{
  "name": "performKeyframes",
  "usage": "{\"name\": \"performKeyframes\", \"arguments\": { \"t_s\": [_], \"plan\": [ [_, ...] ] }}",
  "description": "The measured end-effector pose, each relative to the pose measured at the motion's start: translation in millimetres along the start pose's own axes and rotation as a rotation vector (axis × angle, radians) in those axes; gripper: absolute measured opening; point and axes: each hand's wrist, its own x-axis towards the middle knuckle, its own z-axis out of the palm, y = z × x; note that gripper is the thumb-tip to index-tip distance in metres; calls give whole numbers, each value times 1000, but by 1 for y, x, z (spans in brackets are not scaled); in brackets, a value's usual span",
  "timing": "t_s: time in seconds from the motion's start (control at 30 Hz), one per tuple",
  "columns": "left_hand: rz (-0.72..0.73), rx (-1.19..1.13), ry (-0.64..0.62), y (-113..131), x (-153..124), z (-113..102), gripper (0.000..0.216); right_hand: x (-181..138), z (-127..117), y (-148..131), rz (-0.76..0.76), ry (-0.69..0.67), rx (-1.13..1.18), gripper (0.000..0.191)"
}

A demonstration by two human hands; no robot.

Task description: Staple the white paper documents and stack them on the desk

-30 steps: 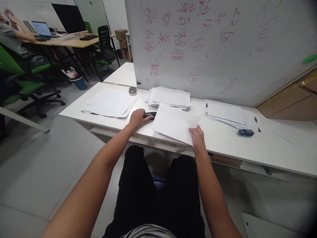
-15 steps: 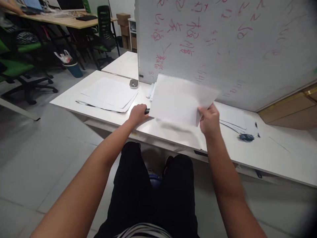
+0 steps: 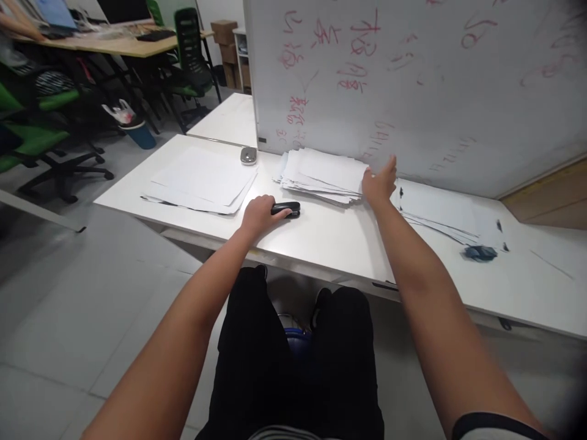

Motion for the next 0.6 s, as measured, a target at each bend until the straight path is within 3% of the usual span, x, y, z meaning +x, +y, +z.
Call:
{"name": "performKeyframes", "arguments": {
  "t_s": [0.1, 0.2, 0.33, 0.43, 0.6],
  "plan": [
    [-11, 1, -15, 0, 2, 1, 48, 2, -32, 48, 1, 27, -63, 74],
    [-16, 12, -9, 0, 3, 1, 47, -4, -63, 97, 40, -52, -162, 92],
    [-14, 35, -11, 2, 2, -2, 46, -20, -79, 134, 154, -120, -204, 113],
    [-20, 45, -14, 5, 1, -6, 45, -26, -76, 138, 206, -120, -269, 102],
    [-44, 70, -13, 8, 2, -8, 42, -25, -72, 136, 138, -92, -333, 57]
  ]
}}
